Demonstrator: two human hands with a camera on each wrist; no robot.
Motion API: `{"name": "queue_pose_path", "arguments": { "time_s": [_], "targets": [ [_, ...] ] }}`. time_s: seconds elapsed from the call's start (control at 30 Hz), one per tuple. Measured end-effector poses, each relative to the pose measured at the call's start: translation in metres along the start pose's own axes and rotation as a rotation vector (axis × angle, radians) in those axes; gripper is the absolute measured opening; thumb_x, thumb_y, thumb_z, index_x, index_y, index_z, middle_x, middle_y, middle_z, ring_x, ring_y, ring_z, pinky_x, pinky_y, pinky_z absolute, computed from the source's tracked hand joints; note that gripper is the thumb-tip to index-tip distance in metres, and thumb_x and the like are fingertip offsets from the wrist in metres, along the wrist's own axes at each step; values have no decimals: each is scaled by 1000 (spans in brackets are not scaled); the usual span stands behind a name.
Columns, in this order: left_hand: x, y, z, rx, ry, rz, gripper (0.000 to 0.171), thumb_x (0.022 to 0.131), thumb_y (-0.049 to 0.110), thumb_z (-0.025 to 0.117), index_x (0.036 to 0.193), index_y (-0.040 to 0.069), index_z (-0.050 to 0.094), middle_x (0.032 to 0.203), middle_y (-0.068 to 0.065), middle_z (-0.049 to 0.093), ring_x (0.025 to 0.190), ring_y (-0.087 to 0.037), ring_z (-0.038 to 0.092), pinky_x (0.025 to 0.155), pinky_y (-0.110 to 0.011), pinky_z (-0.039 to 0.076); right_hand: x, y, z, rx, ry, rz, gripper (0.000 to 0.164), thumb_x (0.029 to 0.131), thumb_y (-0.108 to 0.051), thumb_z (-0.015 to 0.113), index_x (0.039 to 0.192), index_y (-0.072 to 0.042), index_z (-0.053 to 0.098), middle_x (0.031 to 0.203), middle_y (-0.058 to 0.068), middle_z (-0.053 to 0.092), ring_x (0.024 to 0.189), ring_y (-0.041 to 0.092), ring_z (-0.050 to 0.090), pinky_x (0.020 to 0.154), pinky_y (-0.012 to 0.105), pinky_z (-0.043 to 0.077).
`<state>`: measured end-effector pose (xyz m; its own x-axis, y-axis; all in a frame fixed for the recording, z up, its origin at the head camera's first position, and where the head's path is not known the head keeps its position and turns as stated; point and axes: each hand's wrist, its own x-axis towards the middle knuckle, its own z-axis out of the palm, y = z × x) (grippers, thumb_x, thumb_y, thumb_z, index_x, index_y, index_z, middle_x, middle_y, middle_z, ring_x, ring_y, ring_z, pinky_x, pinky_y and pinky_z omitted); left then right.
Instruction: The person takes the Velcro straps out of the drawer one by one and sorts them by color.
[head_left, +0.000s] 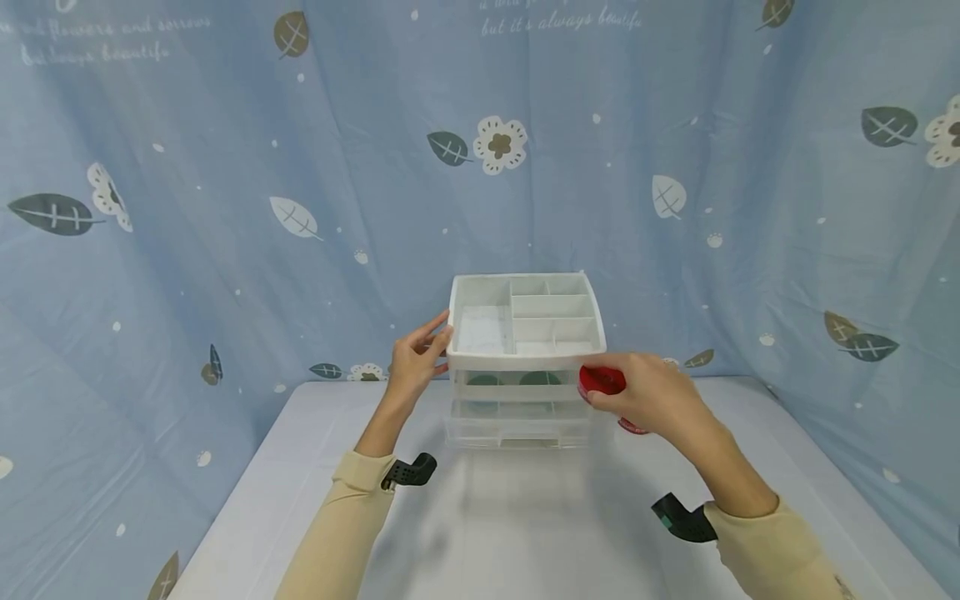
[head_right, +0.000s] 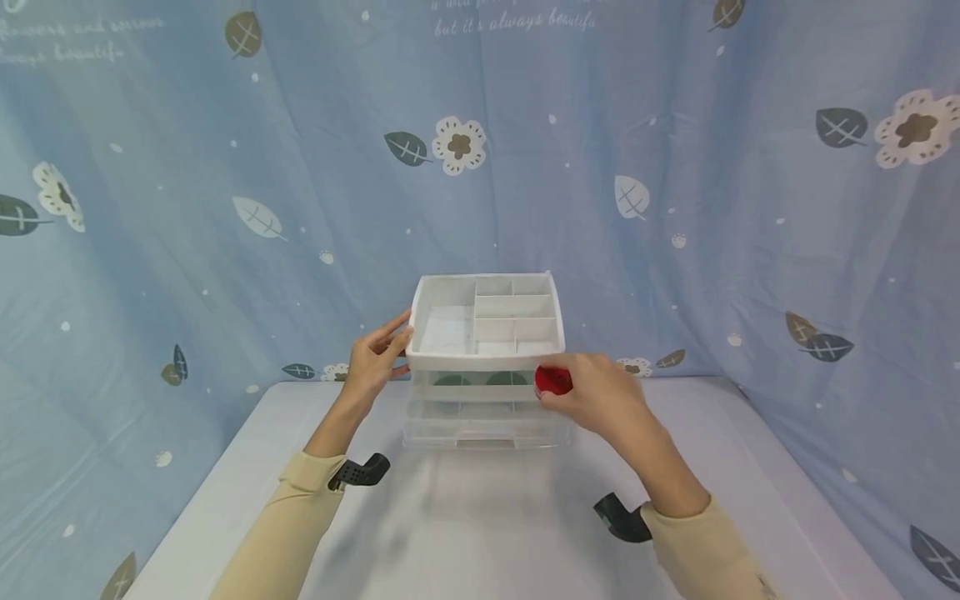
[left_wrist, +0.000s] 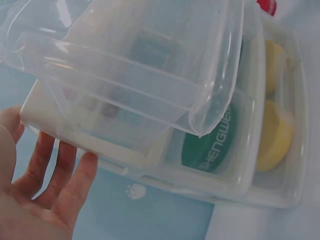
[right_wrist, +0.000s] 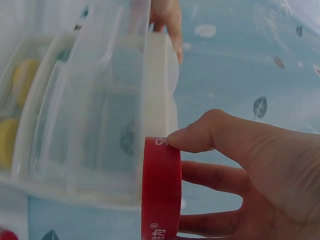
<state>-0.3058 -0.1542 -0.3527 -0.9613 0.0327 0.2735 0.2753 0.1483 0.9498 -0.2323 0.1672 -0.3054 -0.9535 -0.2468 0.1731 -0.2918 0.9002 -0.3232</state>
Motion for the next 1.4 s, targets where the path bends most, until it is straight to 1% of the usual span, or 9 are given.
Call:
{"name": "queue_pose_path", "arguments": {
  "time_s": [0.2,0.27,0.43,0.53,0.6,0.73,0.87,1.1,1.4],
  "targets": [
    [2,-3,0,1,-5,-3,44,100,28,58,144,24,52,118,-22,63,89,-11,64,89,-41,59,-4,21,-2,41,-19,50,52,84,-33,76,130,-12,64,115,19,66,100,35,61,62,37,60],
    [5,-9,-1,-9,-2,-6,44,100,29,59,143,26,52,119,-22,63,89,-11,64,89,-42,59,-5,28,-2,46,-14,52,53,83,-32,76,130,-11,64,114,20,66,99,35,61,61,38,60],
    [14,-25,-1,-22,14,8,43,97,36,61,140,34,55,118,-20,64,89,-12,65,89,-44,59,-7,48,0,14,23,55,51,81,-30,78,125,-7,66,109,20,68,93,34,62,61,39,59],
    [16,-30,0,-12,30,19,41,95,41,62,136,40,57,115,-16,65,89,-12,65,87,-43,60,-6,63,6,-2,36,65,49,81,-30,77,123,-6,67,107,21,68,90,32,62,60,39,58],
    [16,-31,0,-7,39,27,40,95,43,62,135,41,58,114,-15,66,89,-13,66,85,-40,61,-5,74,11,-3,38,76,49,81,-29,77,122,-5,67,106,21,68,88,32,61,59,38,58],
    [16,-30,1,6,44,28,42,95,44,62,136,39,57,113,-14,68,90,-14,68,82,-38,61,-1,97,24,-15,38,110,50,81,-28,76,123,-3,66,102,24,67,83,31,60,56,36,56],
    [15,-29,1,-2,44,28,44,95,44,63,138,36,57,114,-13,68,89,-13,68,82,-39,61,4,120,38,-33,42,158,49,82,-28,74,122,-1,65,103,26,66,84,34,60,58,41,56],
    [3,-2,0,-30,2,-4,44,99,28,60,142,23,54,119,-22,65,88,-11,66,91,-49,57,11,151,61,-36,15,239,53,82,-28,76,122,4,62,106,29,64,89,40,59,62,45,58],
    [2,-2,1,-39,2,-4,44,99,27,60,143,22,54,120,-23,64,88,-9,65,89,-45,58,15,179,87,-46,-16,337,55,85,-27,74,125,8,58,108,31,63,89,42,58,67,50,59]
  ]
}}
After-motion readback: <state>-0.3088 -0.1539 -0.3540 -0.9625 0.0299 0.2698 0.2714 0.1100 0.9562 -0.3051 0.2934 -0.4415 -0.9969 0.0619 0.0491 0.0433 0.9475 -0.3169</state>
